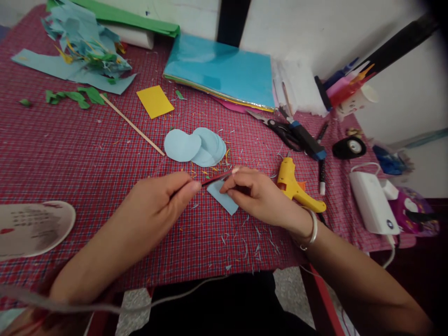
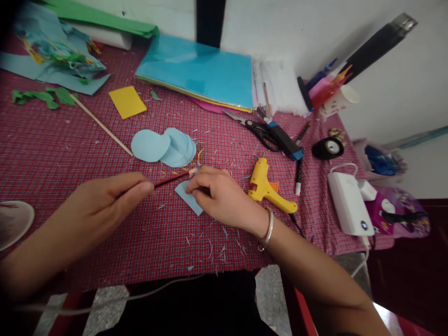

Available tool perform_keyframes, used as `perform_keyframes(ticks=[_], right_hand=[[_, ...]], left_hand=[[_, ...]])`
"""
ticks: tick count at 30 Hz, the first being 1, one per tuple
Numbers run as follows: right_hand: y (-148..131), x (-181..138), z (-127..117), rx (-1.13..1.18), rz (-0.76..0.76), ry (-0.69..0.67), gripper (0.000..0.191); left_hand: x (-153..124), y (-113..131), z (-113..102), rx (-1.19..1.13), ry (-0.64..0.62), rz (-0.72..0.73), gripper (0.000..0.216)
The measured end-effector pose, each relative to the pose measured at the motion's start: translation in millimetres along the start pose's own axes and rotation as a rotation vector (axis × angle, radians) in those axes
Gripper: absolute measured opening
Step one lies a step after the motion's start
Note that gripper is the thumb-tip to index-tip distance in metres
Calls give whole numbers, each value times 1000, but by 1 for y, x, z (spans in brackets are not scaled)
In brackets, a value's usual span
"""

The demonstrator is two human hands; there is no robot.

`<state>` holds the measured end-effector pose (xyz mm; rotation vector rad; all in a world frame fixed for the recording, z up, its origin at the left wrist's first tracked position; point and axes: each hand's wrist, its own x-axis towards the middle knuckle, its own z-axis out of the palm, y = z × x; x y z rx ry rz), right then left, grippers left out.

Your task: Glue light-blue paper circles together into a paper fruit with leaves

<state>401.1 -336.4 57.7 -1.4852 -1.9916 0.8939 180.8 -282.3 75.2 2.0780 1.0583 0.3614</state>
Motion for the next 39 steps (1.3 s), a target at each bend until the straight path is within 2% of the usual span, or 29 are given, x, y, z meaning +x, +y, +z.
perform_keyframes(ticks=[3, 6, 9, 15, 21, 34, 39], right_hand=[[0, 0, 1, -4, -2, 14, 18], [-1, 1, 2, -9, -2, 25, 18], [-1, 0, 3, -11, -6, 26, 18], [-1, -1, 2, -8, 0, 35, 18], [0, -1, 2, -27, 28, 27, 14], [0, -3, -1, -165, 26, -15, 20], [1, -3, -1, -109, 24, 28, 18]], left_hand=[[-32, -4, 2, 184, -92, -34, 39], [-61, -13, 9, 272, -192, -93, 40], [-75, -20, 15, 339, -245, -130, 41], [-69, -18, 18, 428, -197, -140, 50], [-60, -16, 17, 410, -159, -148, 48], [-50, -13, 16, 463, -255, -256, 47], [-47, -9, 16, 495, -286, -258, 45]])
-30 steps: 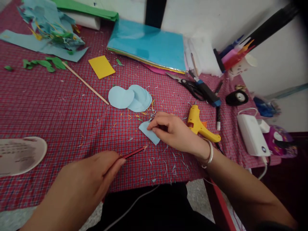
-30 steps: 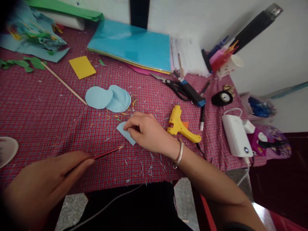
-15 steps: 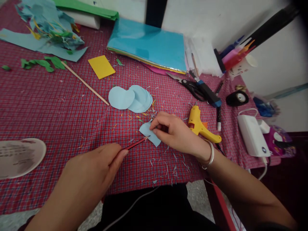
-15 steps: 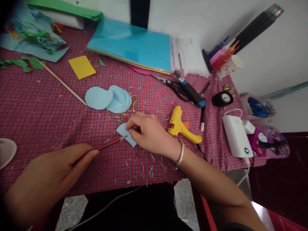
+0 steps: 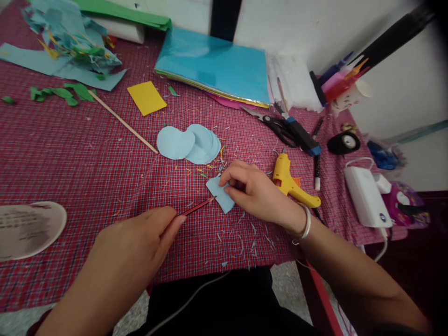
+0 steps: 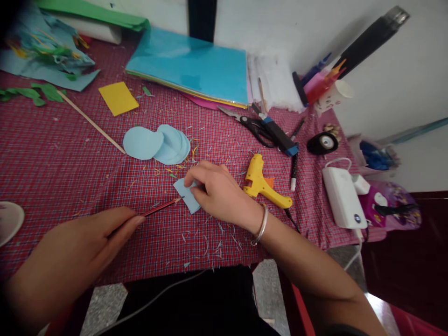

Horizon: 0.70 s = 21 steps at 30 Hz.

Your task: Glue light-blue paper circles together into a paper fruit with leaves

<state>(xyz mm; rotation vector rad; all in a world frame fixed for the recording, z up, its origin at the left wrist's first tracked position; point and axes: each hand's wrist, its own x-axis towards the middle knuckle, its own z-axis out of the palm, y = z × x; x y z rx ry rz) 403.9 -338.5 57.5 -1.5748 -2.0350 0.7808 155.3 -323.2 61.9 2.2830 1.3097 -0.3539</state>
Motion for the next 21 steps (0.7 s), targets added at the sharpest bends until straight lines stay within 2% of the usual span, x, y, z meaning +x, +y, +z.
perform_keyframes(ticks=[7, 10, 12, 14, 16, 17, 21], right_hand=[[11, 4, -5, 230, 22, -82, 9], [12, 3, -10, 286, -15, -92, 7], [7, 0, -14, 281, -38, 5, 7], [-2, -4, -16, 281, -51, 174, 8], [-12, -10, -15, 375, -42, 264, 11], [-16, -12, -13, 466, -24, 249, 14], [-21, -17, -1, 856, 38, 32, 29]], left_hand=[[-3, 3, -6, 54, -2, -15, 43], [-3, 2, -5, 71, 38, 5, 44], [-3, 1, -3, 74, 91, 32, 44], [-4, 1, -2, 76, 142, 59, 43], [-5, 2, 0, 77, 184, 79, 42], [-6, 2, 0, 77, 204, 88, 41], [-17, 1, 4, 55, 286, 99, 38]])
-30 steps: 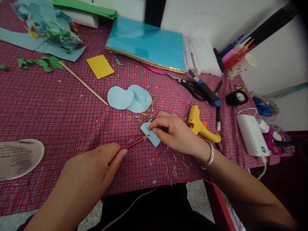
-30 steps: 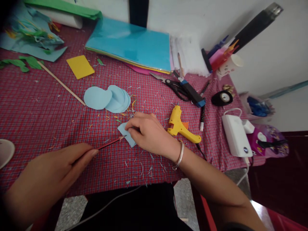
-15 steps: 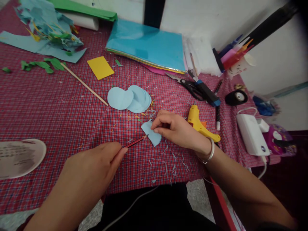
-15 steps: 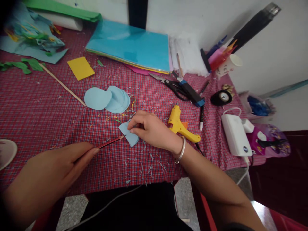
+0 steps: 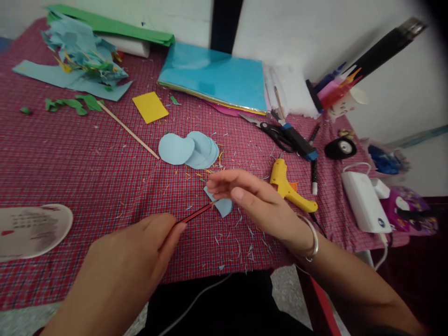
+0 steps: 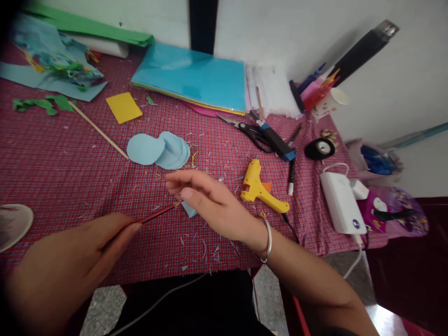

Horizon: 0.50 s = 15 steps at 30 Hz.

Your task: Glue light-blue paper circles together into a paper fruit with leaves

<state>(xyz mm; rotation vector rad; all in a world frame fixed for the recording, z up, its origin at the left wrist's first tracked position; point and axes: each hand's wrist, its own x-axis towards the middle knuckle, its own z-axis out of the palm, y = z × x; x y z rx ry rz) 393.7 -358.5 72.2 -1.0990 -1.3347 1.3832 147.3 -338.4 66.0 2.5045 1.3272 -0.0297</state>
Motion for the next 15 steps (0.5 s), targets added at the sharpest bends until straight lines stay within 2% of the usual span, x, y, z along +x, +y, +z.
perform_keyframes(ticks=[2, 6, 10, 13, 15], right_hand=[[5, 0, 1, 47, 30, -30, 32], [9, 1, 0, -80, 70, 6, 30], [8, 1, 1, -248, -8, -18, 29], [10, 2, -1, -428, -6, -77, 25], [8, 3, -4, -418, 1, -55, 21]], left_hand=[[-9, -4, 0, -50, 28, -8, 34], [-19, -22, 0, -187, 54, -66, 29], [-13, -44, -1, -183, 114, -141, 28], [-6, -54, 0, -218, 120, -166, 27], [-2, -55, 1, -310, 149, -219, 25]])
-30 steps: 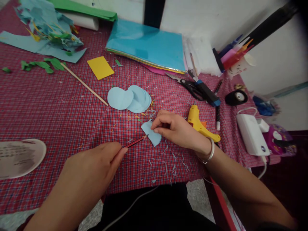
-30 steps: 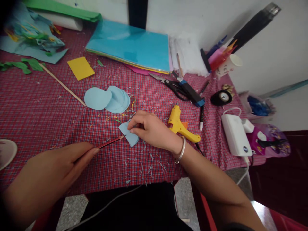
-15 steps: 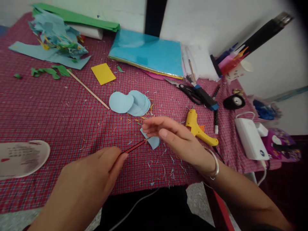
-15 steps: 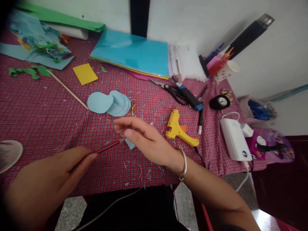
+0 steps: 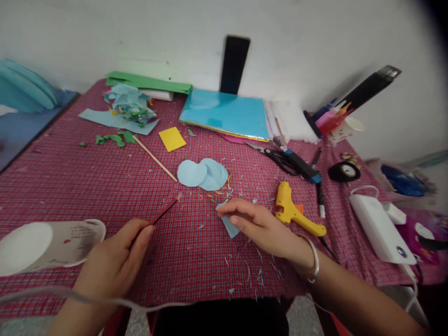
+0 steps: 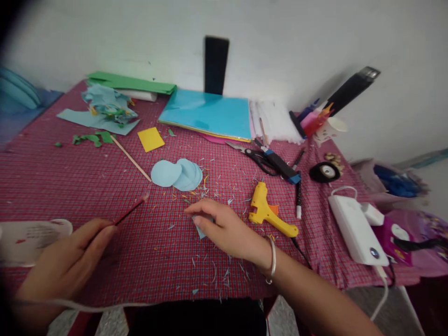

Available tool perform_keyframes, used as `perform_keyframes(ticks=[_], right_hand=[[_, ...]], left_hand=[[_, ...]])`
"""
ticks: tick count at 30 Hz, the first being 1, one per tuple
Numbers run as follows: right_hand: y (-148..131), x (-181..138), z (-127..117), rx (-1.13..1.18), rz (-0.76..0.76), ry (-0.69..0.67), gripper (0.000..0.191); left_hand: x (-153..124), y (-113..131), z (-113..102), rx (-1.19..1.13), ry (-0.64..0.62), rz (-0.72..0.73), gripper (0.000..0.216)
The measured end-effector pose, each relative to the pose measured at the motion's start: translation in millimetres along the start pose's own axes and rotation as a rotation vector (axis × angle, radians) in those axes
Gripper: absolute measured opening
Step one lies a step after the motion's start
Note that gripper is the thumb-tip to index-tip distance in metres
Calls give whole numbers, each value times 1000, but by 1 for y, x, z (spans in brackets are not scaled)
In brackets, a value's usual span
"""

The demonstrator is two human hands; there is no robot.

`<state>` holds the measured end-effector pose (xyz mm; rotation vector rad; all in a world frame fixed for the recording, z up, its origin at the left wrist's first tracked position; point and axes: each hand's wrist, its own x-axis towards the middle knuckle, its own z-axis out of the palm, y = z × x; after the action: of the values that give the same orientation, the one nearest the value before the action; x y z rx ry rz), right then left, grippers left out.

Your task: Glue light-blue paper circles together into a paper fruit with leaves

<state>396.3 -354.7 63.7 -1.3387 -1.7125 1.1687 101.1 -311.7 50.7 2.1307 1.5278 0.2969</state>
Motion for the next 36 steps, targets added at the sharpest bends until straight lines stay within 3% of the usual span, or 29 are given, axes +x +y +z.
perform_keyframes(ticks=[3, 5, 10, 14, 17, 20, 26, 32, 36], right_hand=[[-9, 6, -7, -25, -19, 117, 14], [-17, 17, -10, -238, -92, 154, 14], [-18, 72, -5, -967, -311, 82, 31], [-6, 111, 3, -1062, -421, 45, 19], [-9, 113, 4, -972, -494, 116, 17], [-23, 93, 3, -711, -606, 246, 22], [-39, 42, 4, -484, -643, 274, 27], [-32, 12, -3, -441, -642, 252, 23], [-35, -3, -16, -35, -433, 292, 26]], left_hand=[[0, 4, 6, -222, 121, -129, 27], [-1, 8, 10, -367, 182, -195, 30], [-5, 11, 15, -567, 184, -198, 36], [-4, 7, 15, -776, 165, -218, 39], [0, 9, 12, -1131, 199, -276, 33], [6, 23, 9, -1389, 155, -317, 24], [12, 72, 16, -1694, -258, -252, 25], [16, 105, 25, -1715, -274, -174, 23], [25, 125, 20, -1644, -264, -146, 16]])
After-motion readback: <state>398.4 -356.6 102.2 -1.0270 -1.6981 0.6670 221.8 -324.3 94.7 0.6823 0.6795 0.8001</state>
